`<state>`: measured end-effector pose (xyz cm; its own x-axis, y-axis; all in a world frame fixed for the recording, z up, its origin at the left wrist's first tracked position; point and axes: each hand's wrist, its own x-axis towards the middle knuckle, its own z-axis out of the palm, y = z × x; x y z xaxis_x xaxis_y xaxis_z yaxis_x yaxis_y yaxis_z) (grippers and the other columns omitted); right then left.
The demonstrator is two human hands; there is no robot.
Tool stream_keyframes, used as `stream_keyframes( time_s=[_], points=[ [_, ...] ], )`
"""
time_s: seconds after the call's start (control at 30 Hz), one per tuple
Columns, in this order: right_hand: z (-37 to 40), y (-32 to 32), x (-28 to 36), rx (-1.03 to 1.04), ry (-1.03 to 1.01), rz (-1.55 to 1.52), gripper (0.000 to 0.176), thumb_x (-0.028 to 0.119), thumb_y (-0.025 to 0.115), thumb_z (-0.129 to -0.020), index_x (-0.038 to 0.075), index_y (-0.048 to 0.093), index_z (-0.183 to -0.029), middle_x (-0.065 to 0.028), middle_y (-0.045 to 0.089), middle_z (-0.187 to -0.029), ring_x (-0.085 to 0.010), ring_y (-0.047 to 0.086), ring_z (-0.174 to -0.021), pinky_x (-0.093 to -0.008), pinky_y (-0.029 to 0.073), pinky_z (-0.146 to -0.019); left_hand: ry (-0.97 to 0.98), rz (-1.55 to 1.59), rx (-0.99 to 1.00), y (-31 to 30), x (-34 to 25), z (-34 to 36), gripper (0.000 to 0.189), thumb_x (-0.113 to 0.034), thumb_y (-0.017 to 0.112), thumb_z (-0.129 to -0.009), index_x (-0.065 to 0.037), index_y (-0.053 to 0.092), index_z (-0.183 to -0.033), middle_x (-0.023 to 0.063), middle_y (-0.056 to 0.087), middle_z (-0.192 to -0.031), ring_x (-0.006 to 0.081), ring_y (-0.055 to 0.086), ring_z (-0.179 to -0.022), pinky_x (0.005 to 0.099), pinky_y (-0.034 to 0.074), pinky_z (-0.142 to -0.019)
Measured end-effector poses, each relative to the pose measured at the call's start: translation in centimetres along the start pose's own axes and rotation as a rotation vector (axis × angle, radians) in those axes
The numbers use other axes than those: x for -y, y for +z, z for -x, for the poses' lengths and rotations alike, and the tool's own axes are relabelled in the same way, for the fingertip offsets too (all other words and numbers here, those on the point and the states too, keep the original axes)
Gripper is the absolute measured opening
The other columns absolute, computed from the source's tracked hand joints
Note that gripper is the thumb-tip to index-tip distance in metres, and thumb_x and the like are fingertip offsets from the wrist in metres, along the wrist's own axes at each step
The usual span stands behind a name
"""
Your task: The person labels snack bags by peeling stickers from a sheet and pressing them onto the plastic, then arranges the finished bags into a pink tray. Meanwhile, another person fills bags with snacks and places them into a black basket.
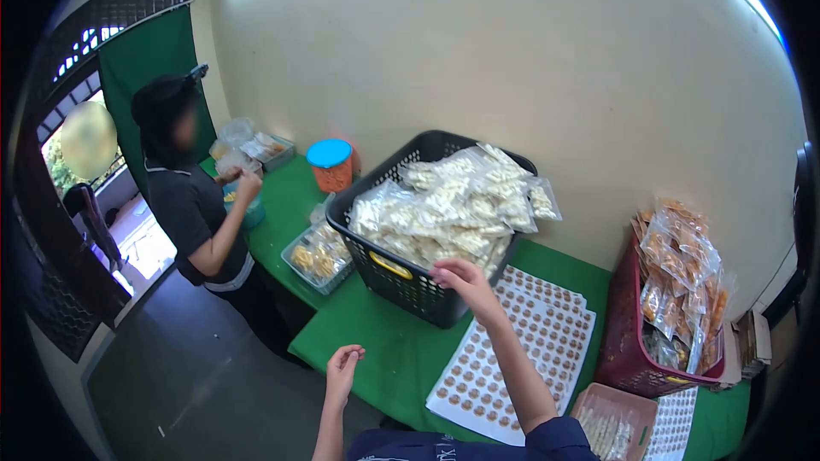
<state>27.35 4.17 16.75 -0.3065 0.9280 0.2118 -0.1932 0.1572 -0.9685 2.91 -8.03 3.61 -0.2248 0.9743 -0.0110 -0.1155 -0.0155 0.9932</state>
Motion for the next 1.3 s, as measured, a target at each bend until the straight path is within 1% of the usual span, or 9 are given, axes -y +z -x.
stream_keyframes(
  time_s=[0.3, 0.43, 0.53, 0.57, 0.7, 0.83, 0.97, 1.2, 1.3],
  points=[
    [-11.5, 6.8, -7.1, -0.106, -0.142, 0.345, 0.033, 0.022, 0.056, -0.081, 0.001, 0.054, -0.107, -0.0136, 0.057, -0.105, -0.0238, 0.056, -0.096, -0.0324, 0.041, -0.086, -0.061, 0.064, -0.013, -3.0, 0.3, -4.0, 0.016, -0.006, 0.048, -0.087, 0.002, 0.056, -0.098, 0.0084, 0.060, -0.091, 0.0138, 0.056, -0.085, 0.0249, 0.044, -0.079],
    [-13.4, 8.0, -7.0, -0.027, 0.001, 0.833, 0.046, 0.031, 0.059, -0.077, 0.001, 0.052, -0.111, -0.0211, 0.048, -0.117, -0.0306, 0.044, -0.111, -0.0366, 0.034, -0.094, -0.086, 0.033, -0.009, -4.6, 0.6, -4.9, 0.016, -0.007, 0.048, -0.087, 0.002, 0.056, -0.097, 0.0087, 0.060, -0.091, 0.0134, 0.056, -0.084, 0.0247, 0.044, -0.078],
    [-14.7, 7.1, -8.8, 0.084, -0.039, 0.821, 0.049, 0.031, 0.059, -0.079, 0.005, 0.049, -0.118, -0.0161, 0.054, -0.108, -0.0255, 0.054, -0.094, -0.0347, 0.043, -0.080, -0.092, 0.000, -0.002, -6.1, 1.1, -5.6, 0.016, -0.008, 0.048, -0.087, 0.001, 0.056, -0.098, 0.0077, 0.061, -0.092, 0.0126, 0.056, -0.084, 0.0239, 0.043, -0.076],
    [-15.8, 6.0, -10.4, 0.139, 0.174, 0.583, 0.050, 0.029, 0.060, -0.079, 0.003, 0.047, -0.120, -0.0129, 0.054, -0.109, -0.0206, 0.052, -0.096, -0.0301, 0.042, -0.080, -0.097, -0.009, 0.005, -6.6, 1.6, -5.8, 0.017, -0.010, 0.047, -0.087, -0.001, 0.056, -0.098, 0.0066, 0.061, -0.092, 0.0120, 0.057, -0.084, 0.0231, 0.043, -0.074],
    [-14.6, 5.5, -8.5, -0.079, 0.198, 0.084, 0.036, 0.015, 0.060, -0.080, 0.000, 0.052, -0.112, -0.0107, 0.057, -0.101, -0.0150, 0.055, -0.089, -0.0253, 0.045, -0.074, -0.146, -0.034, 0.032, -8.2, 2.6, -6.5, 0.018, -0.012, 0.047, -0.087, -0.002, 0.056, -0.099, 0.0058, 0.061, -0.094, 0.0122, 0.057, -0.084, 0.0224, 0.042, -0.072],
    [-13.6, 6.5, -7.5, -0.508, -0.206, 0.125, 0.023, 0.004, 0.064, -0.076, -0.002, 0.053, -0.096, -0.0062, 0.058, -0.088, -0.0110, 0.056, -0.076, -0.0204, 0.045, -0.071, -0.176, -0.071, 0.005, -9.0, 3.9, -7.1, 0.019, -0.013, 0.048, -0.087, -0.003, 0.056, -0.100, 0.0059, 0.061, -0.095, 0.0123, 0.057, -0.085, 0.0221, 0.042, -0.072],
    [-12.4, 7.3, -7.1, -0.534, -0.309, 0.005, 0.021, -0.004, 0.061, -0.076, 0.002, 0.047, -0.089, -0.0008, 0.052, -0.078, -0.0070, 0.052, -0.072, -0.0184, 0.044, -0.068, -0.244, -0.044, 0.076, -8.1, 2.8, -6.7, 0.019, -0.012, 0.048, -0.087, -0.002, 0.056, -0.101, 0.0067, 0.061, -0.096, 0.0123, 0.057, -0.086, 0.0226, 0.042, -0.075],
    [-5.2, 9.8, 0.9, -0.587, -0.520, 0.007, 0.033, -0.009, 0.057, -0.076, 0.003, 0.043, -0.103, -0.0021, 0.048, -0.081, -0.0085, 0.052, -0.078, -0.0196, 0.043, -0.071, -0.287, 0.049, 0.288, -4.3, 1.3, -6.7, 0.022, -0.015, 0.052, -0.086, -0.001, 0.054, -0.104, 0.0073, 0.060, -0.098, 0.0122, 0.055, -0.089, 0.0233, 0.042, -0.080],
    [-1.8, 8.8, 2.4, -0.539, -0.392, -0.010, 0.036, -0.008, 0.057, -0.076, 0.002, 0.042, -0.107, -0.0046, 0.053, -0.081, -0.0101, 0.055, -0.077, -0.0206, 0.046, -0.070, -0.238, 0.042, 0.418, -2.4, 0.8, -6.4, 0.026, -0.014, 0.053, -0.086, -0.002, 0.052, -0.108, 0.0075, 0.059, -0.102, 0.0138, 0.055, -0.093, 0.0248, 0.042, -0.082]
  ],
)
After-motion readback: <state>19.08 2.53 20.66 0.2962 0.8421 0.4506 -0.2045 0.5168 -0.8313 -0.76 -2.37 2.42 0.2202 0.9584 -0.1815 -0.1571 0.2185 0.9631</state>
